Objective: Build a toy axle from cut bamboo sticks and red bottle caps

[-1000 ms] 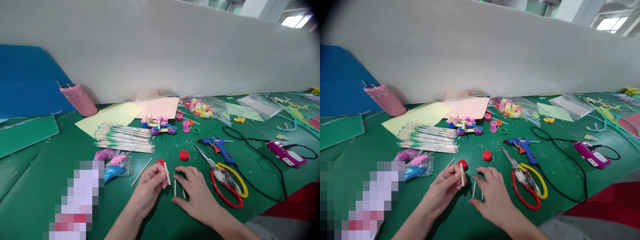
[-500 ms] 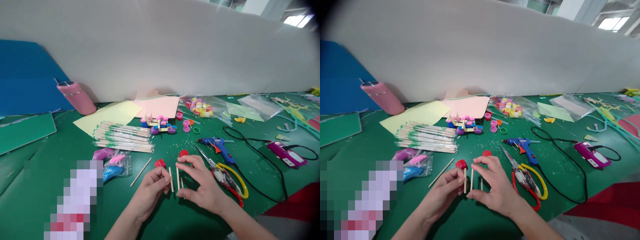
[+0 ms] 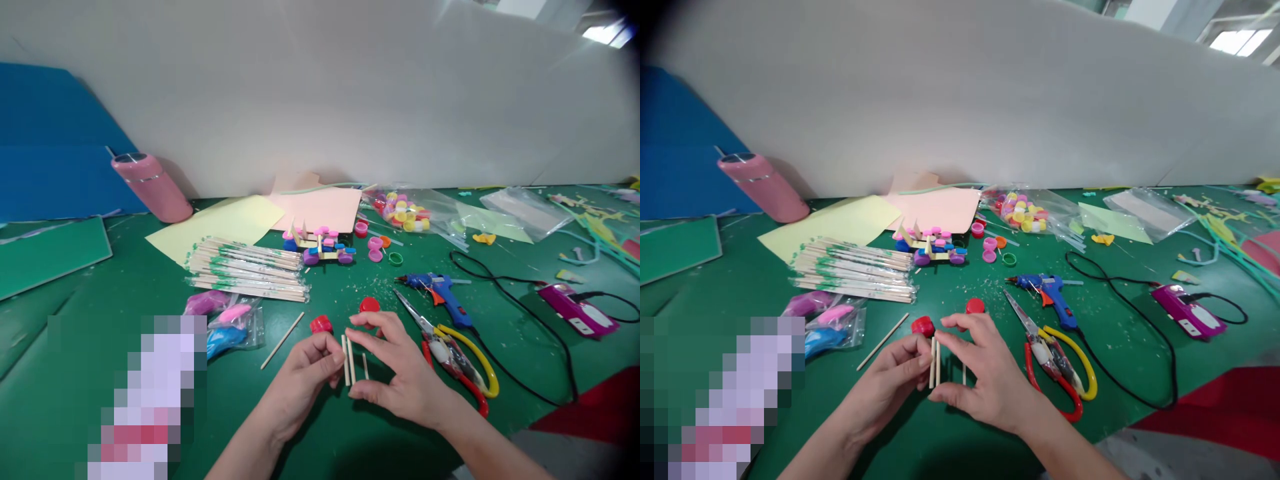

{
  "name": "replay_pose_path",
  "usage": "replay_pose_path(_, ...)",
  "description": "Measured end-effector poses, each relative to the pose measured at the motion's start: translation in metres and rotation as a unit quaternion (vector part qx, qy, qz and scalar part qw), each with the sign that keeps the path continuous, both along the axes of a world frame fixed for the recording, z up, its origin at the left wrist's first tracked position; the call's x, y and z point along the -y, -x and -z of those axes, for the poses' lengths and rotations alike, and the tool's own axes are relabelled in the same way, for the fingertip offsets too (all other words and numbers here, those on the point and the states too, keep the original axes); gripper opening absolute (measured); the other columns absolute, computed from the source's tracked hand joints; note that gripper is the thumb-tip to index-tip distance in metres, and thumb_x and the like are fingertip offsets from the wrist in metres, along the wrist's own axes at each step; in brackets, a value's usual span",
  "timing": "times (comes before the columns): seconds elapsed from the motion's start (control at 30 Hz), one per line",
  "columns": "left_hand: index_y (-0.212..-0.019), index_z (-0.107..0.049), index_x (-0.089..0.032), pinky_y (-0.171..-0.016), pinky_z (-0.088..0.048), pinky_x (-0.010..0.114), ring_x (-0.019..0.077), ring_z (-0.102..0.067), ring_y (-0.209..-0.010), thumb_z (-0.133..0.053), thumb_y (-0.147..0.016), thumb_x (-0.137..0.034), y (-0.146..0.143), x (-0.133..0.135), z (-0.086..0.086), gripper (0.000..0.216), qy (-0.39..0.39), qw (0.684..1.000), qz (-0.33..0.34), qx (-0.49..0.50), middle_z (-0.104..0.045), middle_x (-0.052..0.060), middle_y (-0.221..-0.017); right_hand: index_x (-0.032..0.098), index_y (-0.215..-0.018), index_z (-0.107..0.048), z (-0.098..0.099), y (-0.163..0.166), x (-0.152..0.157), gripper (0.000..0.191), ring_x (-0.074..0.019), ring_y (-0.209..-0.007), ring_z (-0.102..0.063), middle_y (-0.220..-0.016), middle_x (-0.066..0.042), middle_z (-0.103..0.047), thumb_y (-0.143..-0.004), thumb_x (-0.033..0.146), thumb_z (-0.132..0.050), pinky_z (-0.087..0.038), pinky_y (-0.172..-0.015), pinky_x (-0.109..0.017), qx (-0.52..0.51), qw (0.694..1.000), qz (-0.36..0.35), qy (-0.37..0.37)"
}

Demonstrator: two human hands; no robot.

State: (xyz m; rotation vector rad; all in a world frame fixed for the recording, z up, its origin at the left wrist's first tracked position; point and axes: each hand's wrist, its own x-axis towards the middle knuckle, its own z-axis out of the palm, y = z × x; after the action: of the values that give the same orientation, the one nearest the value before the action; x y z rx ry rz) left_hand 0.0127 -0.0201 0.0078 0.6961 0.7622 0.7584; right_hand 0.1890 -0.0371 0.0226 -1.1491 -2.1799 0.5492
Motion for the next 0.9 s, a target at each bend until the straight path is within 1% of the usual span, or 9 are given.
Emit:
replay_pose_path(0.27, -0.061, -0.055, -0.014, -0.052, -0.028, 0.022, 0.0082, -0.039, -0.051, -0.064, -0.071, -0.026, -0.0001, 0.0002, 0.0000, 0.018, -0.007, 1.000, 0.003, 0.007, -0.048, -0.003, -0.054, 0.020, -0.121, -0.047, 0.0010, 0.0012, 0.0004, 0.053, -0.0250, -0.111, -0.039, -0.121, -0.010, -0.041, -0.077, 0.047, -0.056, -0.034, -0.094, -0.039, 0.000, 1.000, -0.007, 0.005)
replay_pose_path(0.43, -0.062, -0.055, -0.014, -0.052, -0.028, 0.023, 0.0084, -0.039, -0.051, -0.064, -0.072, -0.026, -0.0003, 0.0000, 0.0007, 0.018, -0.005, 1.000, 0.004, 0.003, -0.049, -0.002, -0.054, 0.021, -0.122, -0.046, 0.0025, 0.0007, 0.0002, 0.053, -0.0252, -0.111, -0.039, -0.121, -0.010, -0.041, -0.077, 0.047, -0.056, -0.031, -0.096, -0.041, 0.000, 1.000, -0.010, 0.006)
replay_pose_path(0.9, -0.059, -0.055, -0.014, -0.051, -0.028, 0.023, 0.0086, -0.039, -0.050, -0.067, -0.068, -0.028, -0.0006, -0.0003, -0.0010, 0.020, 0.007, 1.000, -0.003, -0.008, -0.048, -0.003, -0.053, 0.021, -0.121, -0.047, 0.0019, 0.0031, 0.0001, 0.051, -0.0253, -0.108, -0.043, -0.119, -0.010, -0.045, -0.078, 0.049, -0.053, -0.038, -0.090, -0.040, -0.008, 1.000, -0.005, -0.004)
